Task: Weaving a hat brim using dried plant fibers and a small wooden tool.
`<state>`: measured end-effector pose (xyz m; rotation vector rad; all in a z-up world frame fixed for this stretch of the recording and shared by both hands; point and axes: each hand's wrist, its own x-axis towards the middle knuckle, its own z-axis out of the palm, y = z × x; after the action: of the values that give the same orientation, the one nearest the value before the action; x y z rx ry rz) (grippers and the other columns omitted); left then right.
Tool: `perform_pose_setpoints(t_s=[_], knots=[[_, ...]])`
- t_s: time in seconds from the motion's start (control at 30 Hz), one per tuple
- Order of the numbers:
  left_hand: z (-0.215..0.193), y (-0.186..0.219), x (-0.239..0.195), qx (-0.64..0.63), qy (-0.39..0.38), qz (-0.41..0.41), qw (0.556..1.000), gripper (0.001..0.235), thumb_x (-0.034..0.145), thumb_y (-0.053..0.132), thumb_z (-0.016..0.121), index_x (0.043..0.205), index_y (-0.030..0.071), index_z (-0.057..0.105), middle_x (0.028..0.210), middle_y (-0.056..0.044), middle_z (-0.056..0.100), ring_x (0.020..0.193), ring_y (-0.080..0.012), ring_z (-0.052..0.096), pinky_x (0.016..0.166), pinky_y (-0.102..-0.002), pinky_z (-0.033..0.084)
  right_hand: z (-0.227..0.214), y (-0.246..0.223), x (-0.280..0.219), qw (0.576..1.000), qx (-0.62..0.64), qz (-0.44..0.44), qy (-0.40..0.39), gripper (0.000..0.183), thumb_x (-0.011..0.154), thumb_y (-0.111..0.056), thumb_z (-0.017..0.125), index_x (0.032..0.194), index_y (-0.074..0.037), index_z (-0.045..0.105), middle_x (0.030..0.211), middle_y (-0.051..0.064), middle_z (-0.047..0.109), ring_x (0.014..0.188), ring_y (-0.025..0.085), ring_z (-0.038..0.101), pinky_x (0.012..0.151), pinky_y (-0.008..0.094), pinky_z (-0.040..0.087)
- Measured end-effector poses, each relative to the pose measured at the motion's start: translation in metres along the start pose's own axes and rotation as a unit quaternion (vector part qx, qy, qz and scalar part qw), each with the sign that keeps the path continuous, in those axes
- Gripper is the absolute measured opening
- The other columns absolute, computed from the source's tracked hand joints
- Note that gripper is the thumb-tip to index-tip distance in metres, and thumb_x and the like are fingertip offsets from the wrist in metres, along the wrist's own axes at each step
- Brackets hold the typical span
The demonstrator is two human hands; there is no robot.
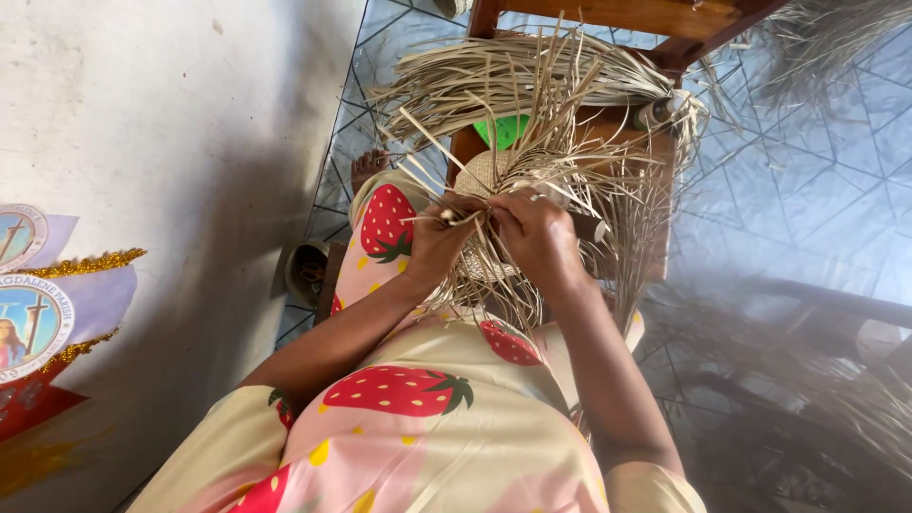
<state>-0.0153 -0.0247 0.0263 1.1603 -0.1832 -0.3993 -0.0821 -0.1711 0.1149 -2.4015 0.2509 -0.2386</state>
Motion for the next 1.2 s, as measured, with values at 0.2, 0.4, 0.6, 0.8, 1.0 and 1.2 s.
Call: perform_pose_setpoints(t_s=[0.2,0.4,0.6,0.8,1.0,1.2], knots=[[-0.007,-0.014,-0.001,0.019,-0.014,-0.018,1.000,0.016,0.087,-0.004,0.084,0.101,0.002,0.081,0.091,-0.010,0.078,0.085,-0.0148,0.071,0.083,-0.035,0.060,-0.011,-0.037,0.021,0.981,0.192,-0.007,-0.001,0.020,0.101,-0.002,0.068,0.114,-0.010,0.080,0.089,0.014,0.079,0.080,0.029,0.076,0.071,0.036,0.066],[0.006,0.008,-0.001,0.014,-0.004,-0.035,0.999,0.016,0.087,-0.005,0.082,0.102,-0.001,0.078,0.089,-0.012,0.077,0.083,-0.0140,0.070,0.081,-0.035,0.060,0.002,-0.023,0.014,0.991,0.078,-0.109,0.003,0.012,0.093,-0.003,0.077,0.105,-0.008,0.077,0.102,0.010,0.079,0.089,0.033,0.078,0.077,0.041,0.063],[-0.027,0.002,0.002,0.083,-0.027,-0.088,0.992,0.017,0.096,0.017,0.083,0.101,0.002,0.082,0.087,-0.011,0.078,0.080,-0.0141,0.067,0.076,-0.037,0.059,-0.002,-0.029,0.003,0.974,0.222,-0.031,0.042,0.014,0.099,-0.003,0.075,0.109,-0.011,0.076,0.086,0.009,0.076,0.079,0.024,0.076,0.077,0.038,0.062],[-0.026,0.031,0.052,0.204,-0.106,-0.081,0.970,0.016,0.074,0.014,0.093,0.085,0.011,0.080,0.072,-0.006,0.073,0.070,-0.0142,0.072,0.071,-0.033,0.059,-0.004,-0.105,0.004,0.974,0.090,-0.200,-0.050,0.014,0.094,0.006,0.069,0.090,-0.006,0.076,0.076,0.015,0.074,0.070,0.030,0.075,0.072,0.037,0.063],[-0.027,0.065,0.064,0.139,-0.081,-0.258,0.953,0.014,0.068,0.000,0.086,0.074,0.002,0.073,0.068,-0.010,0.064,0.066,-0.0205,0.065,0.062,-0.036,0.057,0.034,-0.083,-0.012,0.952,-0.073,-0.286,-0.083,0.017,0.096,0.005,0.056,0.098,-0.009,0.065,0.081,0.011,0.066,0.081,0.031,0.068,0.075,0.039,0.060],[-0.019,0.027,0.067,0.122,-0.102,-0.248,0.956,0.012,0.072,0.010,0.085,0.068,0.007,0.074,0.062,-0.008,0.060,0.063,-0.0186,0.061,0.058,-0.033,0.052,0.035,-0.085,-0.018,0.941,-0.131,-0.295,-0.101,0.013,0.092,0.000,0.059,0.101,-0.007,0.065,0.082,0.014,0.063,0.085,0.033,0.064,0.078,0.043,0.057]])
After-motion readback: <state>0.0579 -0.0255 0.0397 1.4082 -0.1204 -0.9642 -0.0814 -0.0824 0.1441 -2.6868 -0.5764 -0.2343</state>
